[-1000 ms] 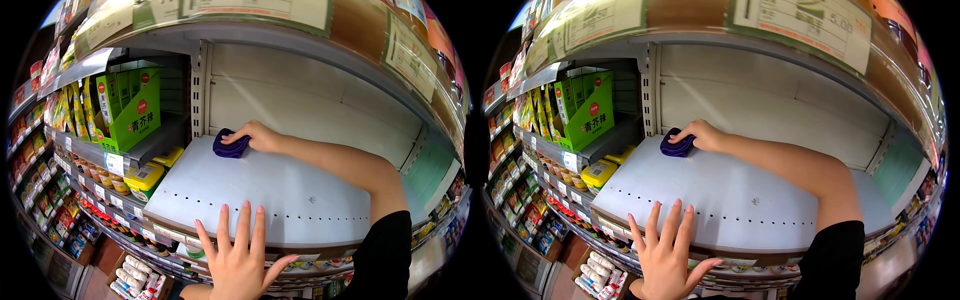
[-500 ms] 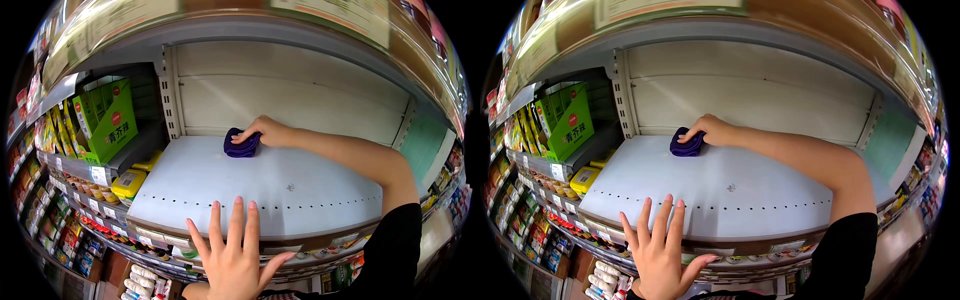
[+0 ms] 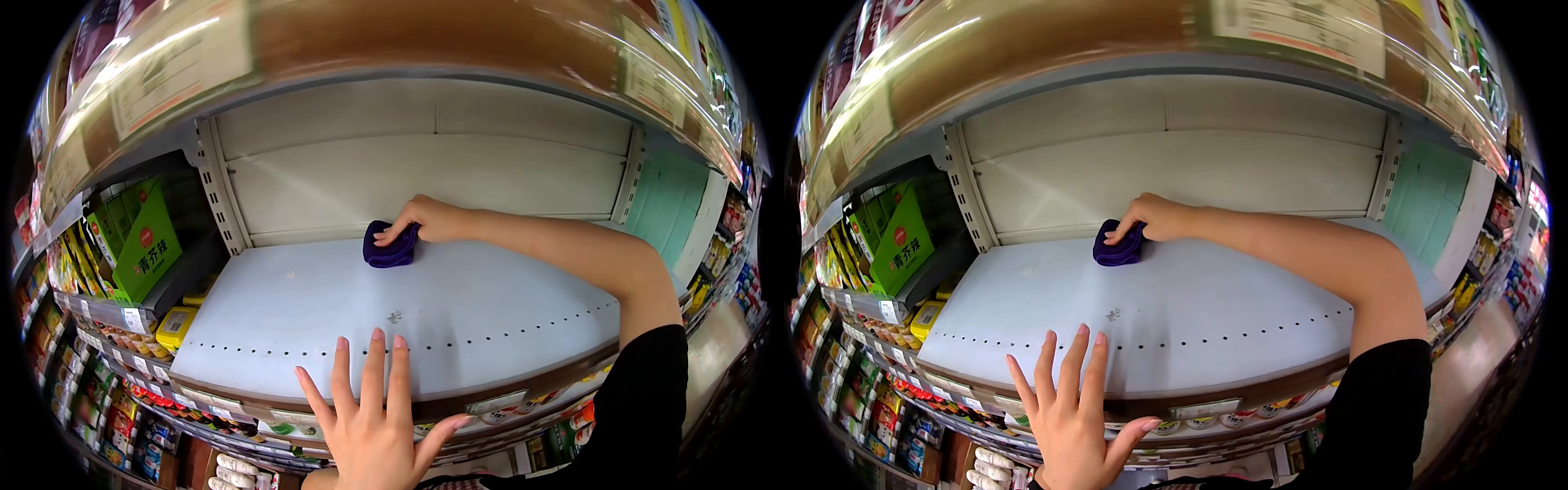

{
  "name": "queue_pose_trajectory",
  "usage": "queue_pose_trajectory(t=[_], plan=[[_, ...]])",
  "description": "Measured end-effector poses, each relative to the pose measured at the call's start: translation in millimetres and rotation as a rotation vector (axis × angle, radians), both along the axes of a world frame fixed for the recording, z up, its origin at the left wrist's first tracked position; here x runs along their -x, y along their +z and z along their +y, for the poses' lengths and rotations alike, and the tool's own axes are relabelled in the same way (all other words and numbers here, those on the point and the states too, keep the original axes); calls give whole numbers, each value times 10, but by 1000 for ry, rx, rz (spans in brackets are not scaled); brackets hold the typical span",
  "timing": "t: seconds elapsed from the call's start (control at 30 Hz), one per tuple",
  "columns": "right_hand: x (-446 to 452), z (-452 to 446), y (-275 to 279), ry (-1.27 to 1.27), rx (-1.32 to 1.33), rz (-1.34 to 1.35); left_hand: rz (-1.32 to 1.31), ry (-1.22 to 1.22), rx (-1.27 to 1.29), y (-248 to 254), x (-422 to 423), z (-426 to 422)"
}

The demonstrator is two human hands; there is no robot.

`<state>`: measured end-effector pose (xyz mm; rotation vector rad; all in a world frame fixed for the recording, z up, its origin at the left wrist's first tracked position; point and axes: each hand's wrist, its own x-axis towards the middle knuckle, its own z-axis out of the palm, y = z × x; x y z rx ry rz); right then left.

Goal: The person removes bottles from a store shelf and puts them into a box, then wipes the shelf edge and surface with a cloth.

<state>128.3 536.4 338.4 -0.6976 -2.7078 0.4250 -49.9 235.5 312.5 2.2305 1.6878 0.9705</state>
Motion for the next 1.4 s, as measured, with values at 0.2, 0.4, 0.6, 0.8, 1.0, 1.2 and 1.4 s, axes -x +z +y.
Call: queue_pose_trajectory(t=[0.2, 0.4, 0.6, 0.8, 1.0, 1.2, 1.4], plan=[[-445, -27, -6, 36, 4, 30, 44, -26, 45, 62, -363, 6], [-823, -136, 19, 50, 59, 69, 105, -32, -27, 37, -695, 27], [-1167, -188, 12, 42, 46, 76, 80, -61, -107, -33, -998, 40], [-1538, -262, 18, 58, 16, 94, 312, -51, -389, -237, -1239, 95], [-1953, -329, 12, 51, -4, 104, 339, -44, -405, -222, -1522, 53], [-2363, -378, 9, 47, 12, 104, 357, -47, -410, -219, -1813, 16], [-2755, -500, 50, -1, 11, 71, 351, -71, -420, -215, -2125, -1]])
